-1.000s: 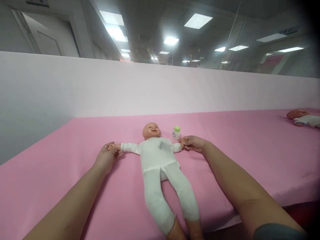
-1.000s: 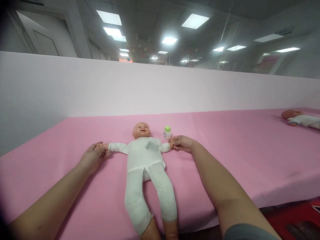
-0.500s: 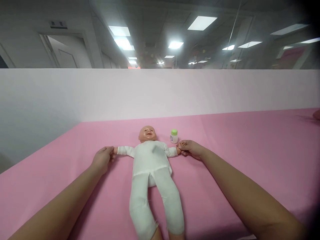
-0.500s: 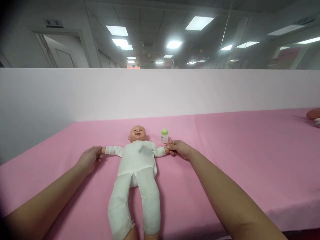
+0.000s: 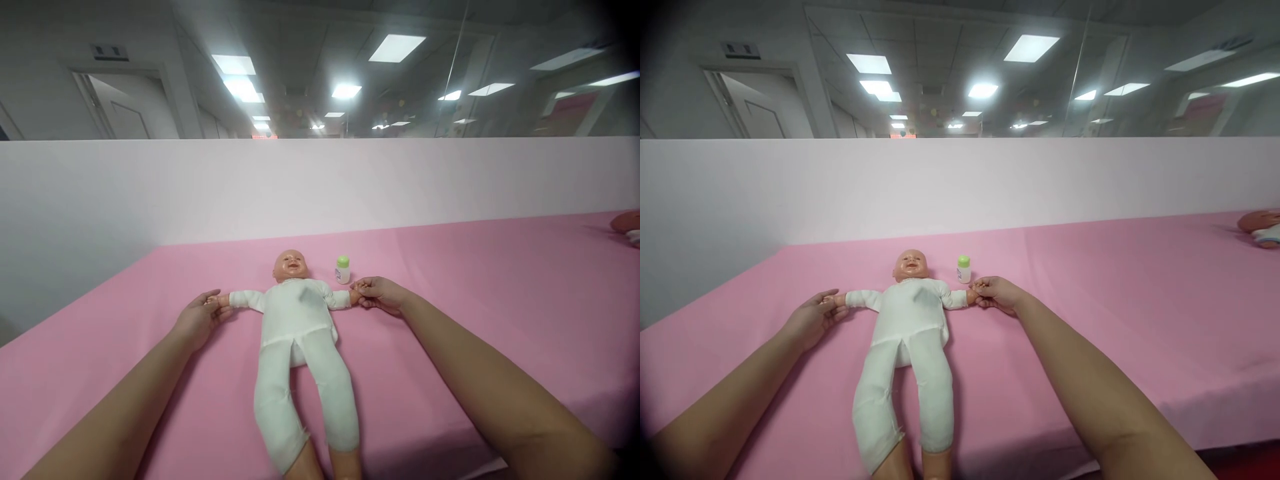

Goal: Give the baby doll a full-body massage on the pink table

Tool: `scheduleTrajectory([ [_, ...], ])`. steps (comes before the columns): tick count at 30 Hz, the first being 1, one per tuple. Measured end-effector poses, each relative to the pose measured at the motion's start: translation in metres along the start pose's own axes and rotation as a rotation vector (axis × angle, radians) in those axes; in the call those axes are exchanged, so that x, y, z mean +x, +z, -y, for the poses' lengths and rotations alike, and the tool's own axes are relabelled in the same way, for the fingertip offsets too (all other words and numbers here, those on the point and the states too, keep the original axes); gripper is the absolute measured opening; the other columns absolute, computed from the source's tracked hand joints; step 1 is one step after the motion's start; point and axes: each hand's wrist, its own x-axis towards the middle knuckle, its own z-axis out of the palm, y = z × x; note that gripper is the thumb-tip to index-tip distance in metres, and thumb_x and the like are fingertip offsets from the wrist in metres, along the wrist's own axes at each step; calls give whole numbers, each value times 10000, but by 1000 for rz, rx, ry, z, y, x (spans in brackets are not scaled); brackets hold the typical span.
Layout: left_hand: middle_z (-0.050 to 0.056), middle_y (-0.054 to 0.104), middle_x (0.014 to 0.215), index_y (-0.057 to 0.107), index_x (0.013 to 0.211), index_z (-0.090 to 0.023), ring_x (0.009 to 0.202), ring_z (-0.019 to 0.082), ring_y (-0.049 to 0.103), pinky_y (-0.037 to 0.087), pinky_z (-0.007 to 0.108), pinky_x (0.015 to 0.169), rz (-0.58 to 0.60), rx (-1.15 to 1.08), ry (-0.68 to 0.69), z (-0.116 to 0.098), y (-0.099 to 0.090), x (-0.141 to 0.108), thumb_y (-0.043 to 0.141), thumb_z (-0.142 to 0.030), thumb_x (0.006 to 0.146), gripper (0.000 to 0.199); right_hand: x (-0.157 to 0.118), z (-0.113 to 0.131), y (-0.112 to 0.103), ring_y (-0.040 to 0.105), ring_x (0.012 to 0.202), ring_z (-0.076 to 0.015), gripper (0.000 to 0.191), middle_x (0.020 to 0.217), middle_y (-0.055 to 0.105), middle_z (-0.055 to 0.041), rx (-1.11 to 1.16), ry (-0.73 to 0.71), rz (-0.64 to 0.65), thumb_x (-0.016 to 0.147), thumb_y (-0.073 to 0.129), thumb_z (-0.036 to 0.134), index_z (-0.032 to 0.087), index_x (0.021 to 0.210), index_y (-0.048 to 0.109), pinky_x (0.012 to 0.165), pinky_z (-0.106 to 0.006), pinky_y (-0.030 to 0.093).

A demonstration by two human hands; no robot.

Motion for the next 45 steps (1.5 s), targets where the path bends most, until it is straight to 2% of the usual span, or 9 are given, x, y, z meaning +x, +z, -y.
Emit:
scheduleTrajectory([
  [4,118,718,1020,605,1198,-166,758,199,723,654,413,782,40,52,14,-2,0,-7,794,-153,775,463,-2,-1,-2,565,655,-144,322,830,701,-63,-47,-15,7,738,908,309,162,960,729,637,-301,472],
  [8,72,706,799,693,1045,-158,621,193,656,574,339,614,21,268,79,-5,1,-12,871,-394,704,451,-2,-2,5,534,601,-133,290,790,715,-67,-141,-25,-56,738,895,335,171,850,684,571,-287,429],
  [12,28,649,648,743,957,-192,554,191,591,472,295,533,-35,585,144,-9,-2,-14,777,-565,756,425,-4,-1,10,547,612,-142,300,780,706,-77,-218,-11,-99,803,825,428,161,827,691,560,-282,437],
  [16,19,650,670,742,1000,-206,581,187,583,463,287,566,-18,712,138,-9,-5,-13,623,-640,860,471,-4,-1,11,527,606,-132,364,707,654,-49,-251,8,-127,866,760,508,147,865,721,550,-261,436],
  [21,28,651,663,723,1110,-197,554,196,586,489,315,563,-14,629,76,-1,-9,-5,586,-601,890,480,-2,-3,7,552,629,-133,348,777,692,-73,-175,32,-96,910,726,497,152,960,735,570,-253,477],
  [25,63,711,816,676,1241,-202,567,196,634,543,346,587,-22,481,14,1,-13,-1,620,-491,883,463,-3,-2,2,582,662,-133,283,886,733,-112,-112,47,-47,935,714,422,147,1001,741,627,-260,528],
  [32,102,723,995,603,1319,-183,710,186,698,612,385,754,78,299,-18,-5,-18,-3,784,-276,773,582,-7,2,-3,630,744,-163,345,943,747,-127,-19,31,78,812,847,317,131,1082,738,710,-299,552],
  [36,79,714,931,662,1195,-166,708,175,676,592,357,731,103,271,-16,-7,-18,-4,861,-333,721,541,-5,0,1,614,714,-157,327,925,751,-123,-76,-3,63,758,882,284,137,1006,728,656,-284,516],
  [45,46,674,741,684,865,-165,646,174,640,541,301,643,100,394,10,-6,-13,-8,794,-554,777,414,2,-6,10,562,619,-133,371,809,714,-89,-179,2,-87,916,712,527,157,891,691,570,-265,484],
])
